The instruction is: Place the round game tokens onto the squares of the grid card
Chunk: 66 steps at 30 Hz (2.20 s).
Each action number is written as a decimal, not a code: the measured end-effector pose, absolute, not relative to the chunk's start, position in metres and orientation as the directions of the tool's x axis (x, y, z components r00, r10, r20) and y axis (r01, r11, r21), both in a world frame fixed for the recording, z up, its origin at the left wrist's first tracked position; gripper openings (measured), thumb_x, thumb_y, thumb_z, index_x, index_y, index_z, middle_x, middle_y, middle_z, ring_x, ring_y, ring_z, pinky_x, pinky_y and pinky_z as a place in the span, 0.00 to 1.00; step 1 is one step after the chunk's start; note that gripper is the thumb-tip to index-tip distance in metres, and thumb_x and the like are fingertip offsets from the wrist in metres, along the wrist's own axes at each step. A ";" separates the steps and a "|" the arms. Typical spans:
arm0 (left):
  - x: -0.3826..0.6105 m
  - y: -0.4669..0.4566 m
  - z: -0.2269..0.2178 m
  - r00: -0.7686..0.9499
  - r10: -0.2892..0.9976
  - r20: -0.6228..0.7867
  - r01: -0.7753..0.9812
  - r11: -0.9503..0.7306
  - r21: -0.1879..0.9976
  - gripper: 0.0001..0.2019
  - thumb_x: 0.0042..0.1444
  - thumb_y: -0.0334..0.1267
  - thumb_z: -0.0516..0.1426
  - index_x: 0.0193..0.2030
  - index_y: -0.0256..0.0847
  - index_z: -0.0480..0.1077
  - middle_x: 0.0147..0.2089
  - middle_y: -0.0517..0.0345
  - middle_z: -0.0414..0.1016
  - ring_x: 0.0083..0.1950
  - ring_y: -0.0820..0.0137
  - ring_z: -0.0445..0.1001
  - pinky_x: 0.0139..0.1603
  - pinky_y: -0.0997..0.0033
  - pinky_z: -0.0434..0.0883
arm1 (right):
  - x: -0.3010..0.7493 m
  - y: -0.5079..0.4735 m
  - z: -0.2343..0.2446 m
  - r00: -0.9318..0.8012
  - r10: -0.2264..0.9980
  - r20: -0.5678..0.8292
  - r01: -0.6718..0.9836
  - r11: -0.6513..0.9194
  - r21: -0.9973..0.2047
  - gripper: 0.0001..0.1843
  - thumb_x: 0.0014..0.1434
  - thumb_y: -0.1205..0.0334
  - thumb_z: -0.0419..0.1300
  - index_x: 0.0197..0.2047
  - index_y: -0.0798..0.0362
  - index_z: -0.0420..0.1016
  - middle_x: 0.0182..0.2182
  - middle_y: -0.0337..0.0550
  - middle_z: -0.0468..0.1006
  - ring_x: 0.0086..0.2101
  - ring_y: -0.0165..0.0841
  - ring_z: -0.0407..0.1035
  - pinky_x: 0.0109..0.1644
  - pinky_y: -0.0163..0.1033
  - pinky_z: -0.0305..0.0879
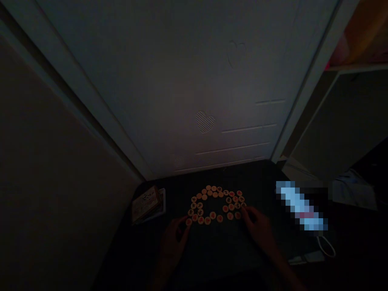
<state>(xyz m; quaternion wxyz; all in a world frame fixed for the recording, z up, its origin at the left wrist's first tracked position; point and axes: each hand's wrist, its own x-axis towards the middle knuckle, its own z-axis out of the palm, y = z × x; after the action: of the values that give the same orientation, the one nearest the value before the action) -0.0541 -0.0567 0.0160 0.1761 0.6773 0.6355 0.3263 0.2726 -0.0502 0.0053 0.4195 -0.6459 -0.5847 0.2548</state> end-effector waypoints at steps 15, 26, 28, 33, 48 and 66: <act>-0.052 -0.062 0.016 -0.056 0.968 0.244 0.726 -0.128 0.676 0.16 0.62 0.48 0.56 0.53 0.46 0.73 0.47 0.55 0.76 0.40 0.66 0.76 0.45 0.63 0.75 | 0.221 0.024 0.045 -0.298 0.915 0.272 0.853 0.383 -0.354 0.11 0.65 0.65 0.58 0.49 0.47 0.77 0.45 0.45 0.82 0.49 0.43 0.69 0.51 0.45 0.61; -0.051 -0.063 0.016 -0.071 0.969 0.236 0.725 -0.113 0.680 0.15 0.62 0.48 0.56 0.51 0.47 0.75 0.46 0.55 0.77 0.39 0.66 0.76 0.45 0.64 0.75 | 0.214 0.017 0.042 -0.261 0.923 0.282 0.877 0.349 -0.330 0.06 0.63 0.65 0.60 0.41 0.48 0.79 0.43 0.44 0.81 0.46 0.42 0.69 0.47 0.44 0.58; -0.050 -0.063 0.018 -0.072 0.968 0.239 0.727 -0.113 0.677 0.14 0.62 0.48 0.56 0.50 0.47 0.75 0.46 0.55 0.78 0.39 0.66 0.76 0.44 0.64 0.74 | 0.212 0.019 0.040 -0.279 0.921 0.272 0.877 0.359 -0.318 0.06 0.63 0.64 0.60 0.40 0.48 0.79 0.41 0.45 0.81 0.45 0.42 0.70 0.47 0.44 0.59; -0.052 -0.063 0.016 -0.048 0.974 0.223 0.735 -0.117 0.668 0.14 0.63 0.48 0.56 0.50 0.47 0.75 0.46 0.56 0.77 0.39 0.66 0.75 0.44 0.64 0.74 | 0.206 0.021 0.034 -0.275 0.920 0.279 0.886 0.356 -0.299 0.07 0.64 0.65 0.58 0.41 0.49 0.77 0.38 0.46 0.81 0.42 0.41 0.71 0.47 0.43 0.60; -0.052 -0.062 0.015 -0.053 0.978 0.200 0.721 -0.101 0.686 0.15 0.63 0.50 0.55 0.50 0.47 0.75 0.48 0.54 0.77 0.40 0.65 0.75 0.44 0.63 0.74 | 0.216 0.002 0.045 -0.193 0.974 0.122 0.296 0.176 -0.939 0.19 0.68 0.50 0.53 0.56 0.47 0.75 0.41 0.44 0.81 0.38 0.35 0.76 0.41 0.40 0.72; -0.052 -0.061 0.015 -0.050 0.967 0.250 0.759 -0.125 0.638 0.13 0.60 0.46 0.57 0.49 0.47 0.75 0.44 0.56 0.78 0.38 0.65 0.76 0.43 0.64 0.75 | 0.283 -0.055 0.014 0.004 0.978 -0.207 -0.287 -0.197 -0.938 0.25 0.52 0.43 0.71 0.44 0.47 0.68 0.43 0.47 0.83 0.41 0.42 0.80 0.47 0.48 0.76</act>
<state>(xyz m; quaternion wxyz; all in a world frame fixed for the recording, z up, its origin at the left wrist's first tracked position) -0.0525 -0.0615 0.0151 0.1552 0.6713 0.6429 0.3345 0.2826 -0.0545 0.0140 0.5212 -0.4799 -0.3603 0.6068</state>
